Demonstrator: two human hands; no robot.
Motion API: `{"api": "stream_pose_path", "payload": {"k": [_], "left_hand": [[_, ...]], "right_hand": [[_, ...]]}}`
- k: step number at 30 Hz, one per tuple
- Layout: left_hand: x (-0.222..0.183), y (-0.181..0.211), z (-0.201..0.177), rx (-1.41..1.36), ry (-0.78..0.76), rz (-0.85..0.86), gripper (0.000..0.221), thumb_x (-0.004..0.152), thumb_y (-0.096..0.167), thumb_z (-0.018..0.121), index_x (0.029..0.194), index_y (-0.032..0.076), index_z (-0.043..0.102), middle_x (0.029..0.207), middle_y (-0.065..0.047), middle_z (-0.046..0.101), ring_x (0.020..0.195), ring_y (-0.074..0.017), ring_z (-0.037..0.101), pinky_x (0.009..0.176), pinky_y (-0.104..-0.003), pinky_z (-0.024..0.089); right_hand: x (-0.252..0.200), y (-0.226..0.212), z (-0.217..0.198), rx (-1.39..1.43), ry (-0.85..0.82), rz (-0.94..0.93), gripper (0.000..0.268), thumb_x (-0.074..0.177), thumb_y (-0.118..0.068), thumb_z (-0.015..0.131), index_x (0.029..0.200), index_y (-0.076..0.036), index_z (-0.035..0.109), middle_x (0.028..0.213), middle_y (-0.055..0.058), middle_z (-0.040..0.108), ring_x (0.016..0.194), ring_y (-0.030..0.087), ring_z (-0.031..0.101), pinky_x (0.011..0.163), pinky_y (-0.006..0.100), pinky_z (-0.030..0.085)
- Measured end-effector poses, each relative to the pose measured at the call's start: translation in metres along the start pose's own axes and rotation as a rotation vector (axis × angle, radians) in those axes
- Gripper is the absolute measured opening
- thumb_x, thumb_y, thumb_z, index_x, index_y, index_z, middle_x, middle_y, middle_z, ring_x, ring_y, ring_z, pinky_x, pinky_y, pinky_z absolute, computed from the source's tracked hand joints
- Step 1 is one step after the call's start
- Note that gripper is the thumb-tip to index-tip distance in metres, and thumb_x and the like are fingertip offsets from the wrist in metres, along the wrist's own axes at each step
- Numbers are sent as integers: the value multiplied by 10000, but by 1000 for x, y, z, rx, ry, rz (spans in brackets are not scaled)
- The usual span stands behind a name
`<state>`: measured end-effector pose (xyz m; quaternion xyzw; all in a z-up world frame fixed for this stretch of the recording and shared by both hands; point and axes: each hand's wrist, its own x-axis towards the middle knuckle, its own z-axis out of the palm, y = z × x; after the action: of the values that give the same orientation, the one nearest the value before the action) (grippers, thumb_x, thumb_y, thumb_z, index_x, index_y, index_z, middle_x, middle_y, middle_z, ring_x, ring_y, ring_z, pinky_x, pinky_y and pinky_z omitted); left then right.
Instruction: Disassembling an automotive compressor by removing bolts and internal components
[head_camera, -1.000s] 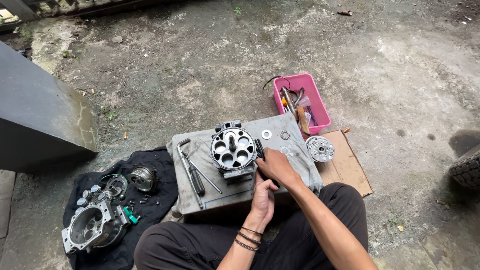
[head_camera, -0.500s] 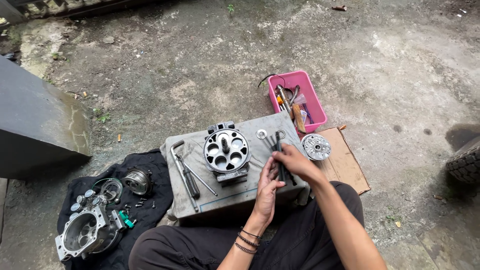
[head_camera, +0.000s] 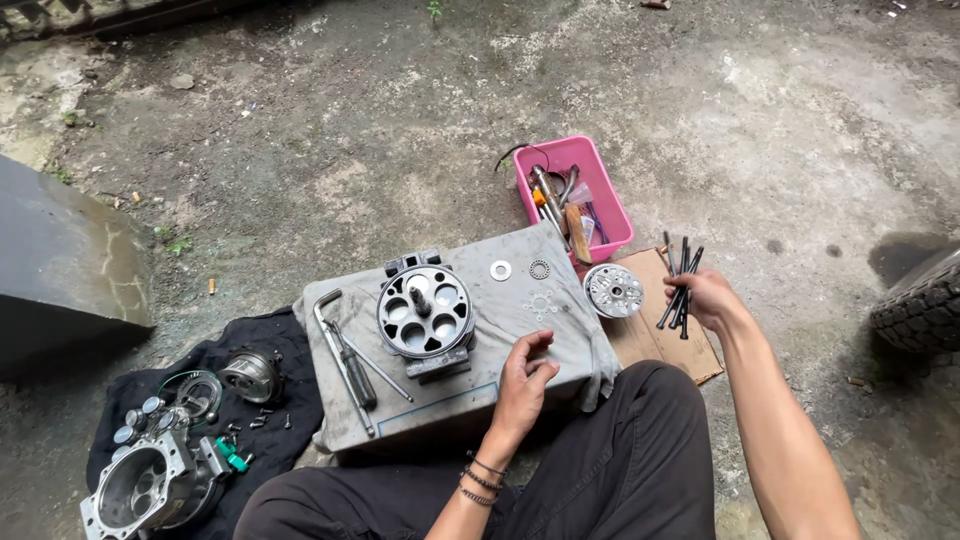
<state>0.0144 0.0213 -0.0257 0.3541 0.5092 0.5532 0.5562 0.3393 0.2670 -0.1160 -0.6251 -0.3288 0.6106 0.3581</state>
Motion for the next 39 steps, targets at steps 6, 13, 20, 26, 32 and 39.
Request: {"api": "stream_pose_path", "payload": {"k": [6,13,20,26,32,39], "left_hand": [[0,0,-3,-72,1,21,486,845,40,661,1328,40,614,1255,-136,609,1265,-227,527,1070,-357,469],[0,10,-12,-165,-31,10,400,868,12,555,1264,-34,584,1282,-151,638,1208,-221,604,1075,-327,459],[0,17,-12,-187,-41,5,411,869,-2,547,1277,-38,569,1305,-163,623,1235,-242,599,1082,-345,466],[1,20,-12,-170,-47,-9,417,871,-10,543,1287,-28,565,1328,-165,615,1263,-253,593,1111,-361,463],[1,20,-13,-185,-47,-10,410,875,-6,548,1283,-26,569,1327,-160,614,1256,-250,594,1103,-358,467],[1,17,-14,-210,-58,-19,403,884,5,550,1286,-27,562,1335,-165,608,1269,-257,585,1100,-354,460]], "right_hand": [[68,78,-25,-116,32,65,217,832,53,672,1042,1,651,800,113,678,630,226,701,582,402,610],[83,91,-2,-238,143,93,55,905,27,677,944,64,667,780,144,676,644,202,646,529,292,510],[95,115,9,-306,129,9,125,830,66,629,933,75,700,815,149,671,662,207,599,538,300,469],[82,100,23,-439,150,-47,265,811,96,647,1069,52,690,892,135,695,731,200,630,599,301,511],[72,99,16,-558,182,-51,254,833,22,736,1086,14,717,847,120,694,690,188,615,599,307,505],[16,61,16,-512,331,-237,224,907,-35,637,1125,20,641,869,146,702,758,253,693,699,379,543]]}}
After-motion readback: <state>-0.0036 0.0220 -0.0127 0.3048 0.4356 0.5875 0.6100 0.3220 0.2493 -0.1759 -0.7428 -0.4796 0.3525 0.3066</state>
